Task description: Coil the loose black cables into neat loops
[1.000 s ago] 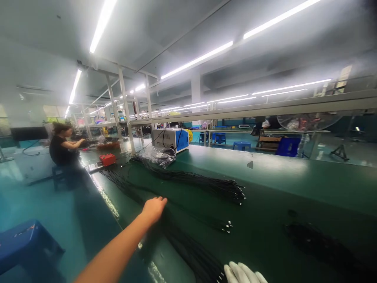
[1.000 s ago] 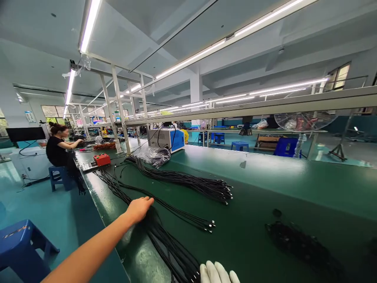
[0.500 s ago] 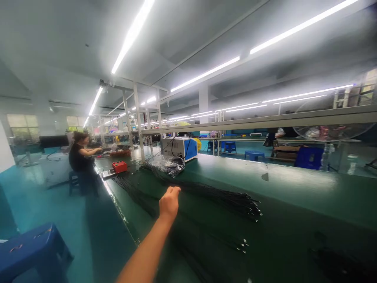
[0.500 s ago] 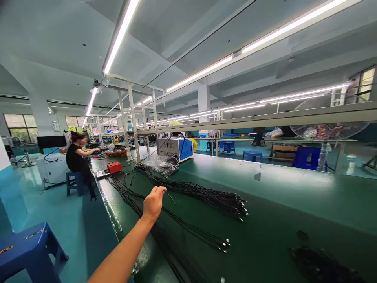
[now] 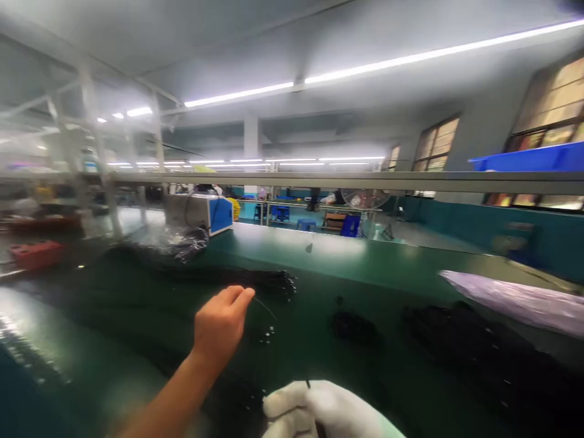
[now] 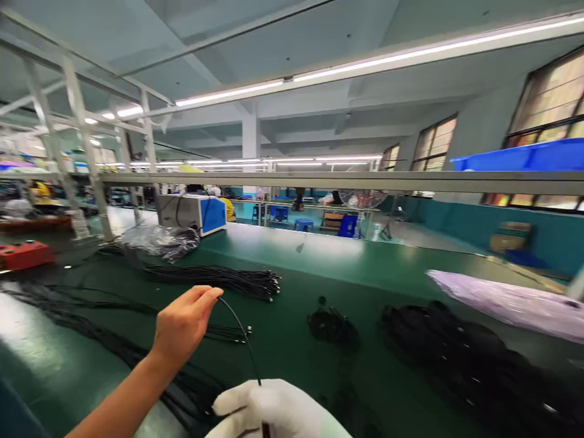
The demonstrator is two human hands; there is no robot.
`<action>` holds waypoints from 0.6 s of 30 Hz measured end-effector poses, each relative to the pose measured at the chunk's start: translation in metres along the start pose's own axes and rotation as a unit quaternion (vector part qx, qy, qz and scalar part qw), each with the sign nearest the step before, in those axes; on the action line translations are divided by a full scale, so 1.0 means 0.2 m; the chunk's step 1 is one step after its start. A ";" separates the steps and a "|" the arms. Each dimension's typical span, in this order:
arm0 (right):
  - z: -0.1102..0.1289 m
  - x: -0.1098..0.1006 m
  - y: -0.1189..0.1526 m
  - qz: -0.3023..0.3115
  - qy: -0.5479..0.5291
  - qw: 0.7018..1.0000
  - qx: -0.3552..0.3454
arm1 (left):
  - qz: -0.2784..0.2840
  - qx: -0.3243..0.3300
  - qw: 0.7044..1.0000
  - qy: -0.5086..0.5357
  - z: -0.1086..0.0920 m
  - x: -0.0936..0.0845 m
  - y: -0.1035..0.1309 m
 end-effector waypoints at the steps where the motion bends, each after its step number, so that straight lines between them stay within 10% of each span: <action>1: -0.03 -0.01 0.01 -0.006 0.028 1.000 0.003 | 0.020 -0.003 1.000 0.000 -0.04 0.01 0.00; 4: -0.13 -0.07 0.04 -0.017 0.074 0.997 0.005 | 0.179 0.005 0.982 0.057 -0.21 0.06 0.03; 8: -0.22 -0.13 0.06 0.029 -0.010 0.999 -0.021 | 0.429 -0.001 0.875 0.225 -0.42 0.13 0.10; 18: -0.19 -0.17 0.09 0.035 -0.018 0.997 -0.064 | 0.422 0.026 0.889 0.174 -0.53 0.30 0.05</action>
Point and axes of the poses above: each hand's wrist, its own y-axis away from the middle knuckle, its own x-axis out of the palm, z = x × y, the point moved 2 cm from there along -y, towards the middle knuckle, and after that the axes turned 10 degrees about y, right-handed, at the moved point
